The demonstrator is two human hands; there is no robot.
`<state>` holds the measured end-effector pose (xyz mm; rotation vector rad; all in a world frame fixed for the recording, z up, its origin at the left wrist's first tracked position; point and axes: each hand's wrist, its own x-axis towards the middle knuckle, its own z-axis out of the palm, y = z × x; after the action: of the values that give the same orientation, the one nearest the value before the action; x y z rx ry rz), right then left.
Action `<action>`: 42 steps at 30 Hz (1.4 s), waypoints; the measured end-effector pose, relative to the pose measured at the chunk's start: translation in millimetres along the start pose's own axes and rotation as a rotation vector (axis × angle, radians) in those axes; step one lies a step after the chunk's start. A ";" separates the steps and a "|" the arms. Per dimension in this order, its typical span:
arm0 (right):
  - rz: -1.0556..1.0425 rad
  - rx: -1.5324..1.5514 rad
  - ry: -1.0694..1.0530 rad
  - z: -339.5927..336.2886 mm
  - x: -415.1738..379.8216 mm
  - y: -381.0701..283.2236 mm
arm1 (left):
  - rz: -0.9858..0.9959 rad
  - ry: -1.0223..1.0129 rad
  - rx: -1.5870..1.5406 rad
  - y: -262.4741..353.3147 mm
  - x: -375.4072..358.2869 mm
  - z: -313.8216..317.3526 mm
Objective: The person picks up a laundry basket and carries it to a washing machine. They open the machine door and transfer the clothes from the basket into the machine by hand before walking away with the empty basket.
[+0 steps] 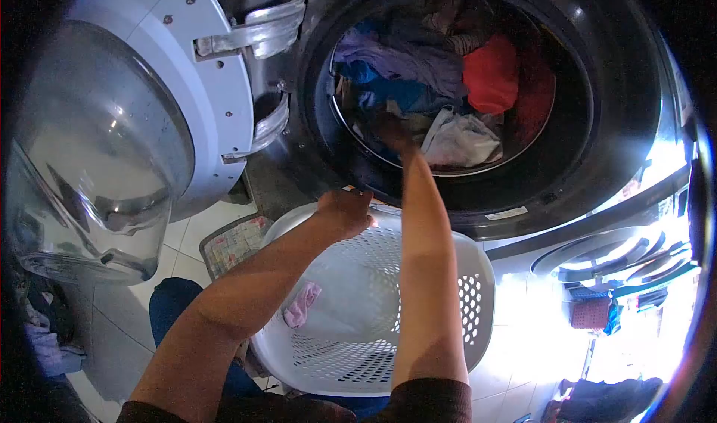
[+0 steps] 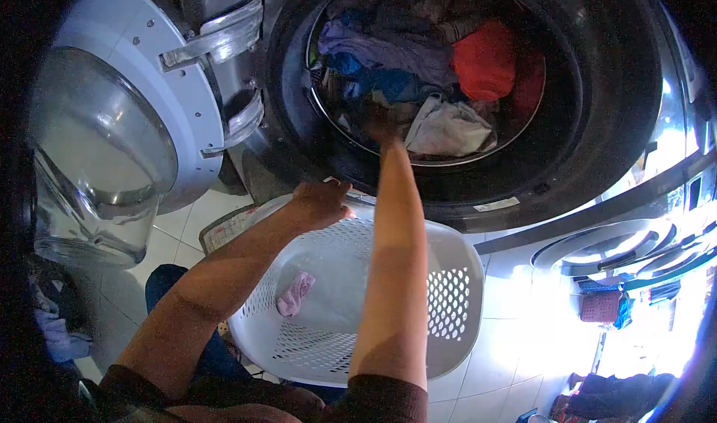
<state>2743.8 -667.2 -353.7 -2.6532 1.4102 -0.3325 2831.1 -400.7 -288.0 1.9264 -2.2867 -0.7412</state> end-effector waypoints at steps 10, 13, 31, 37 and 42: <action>0.326 0.271 -0.414 -112.8 -38.6 18.4 | 0.048 0.109 -0.022 -5.8 5.4 2.9; 0.256 0.141 -0.561 -48.6 -36.9 69.5 | 0.058 0.079 -0.025 -4.2 4.6 6.9; -0.779 0.338 0.372 -55.7 -245.3 -111.1 | 0.078 0.127 -0.018 -0.2 0.5 5.3; -0.986 0.157 -0.559 89.6 -323.6 -135.8 | 0.072 0.151 -0.013 -0.6 -1.4 8.6; -0.650 0.133 -0.699 249.4 -358.3 -134.9 | 0.112 0.196 0.008 -3.5 1.5 13.3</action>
<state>2719.6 -294.3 -616.7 -2.6260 0.3078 0.4098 2829.3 -398.2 -301.6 1.7686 -2.2584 -0.5072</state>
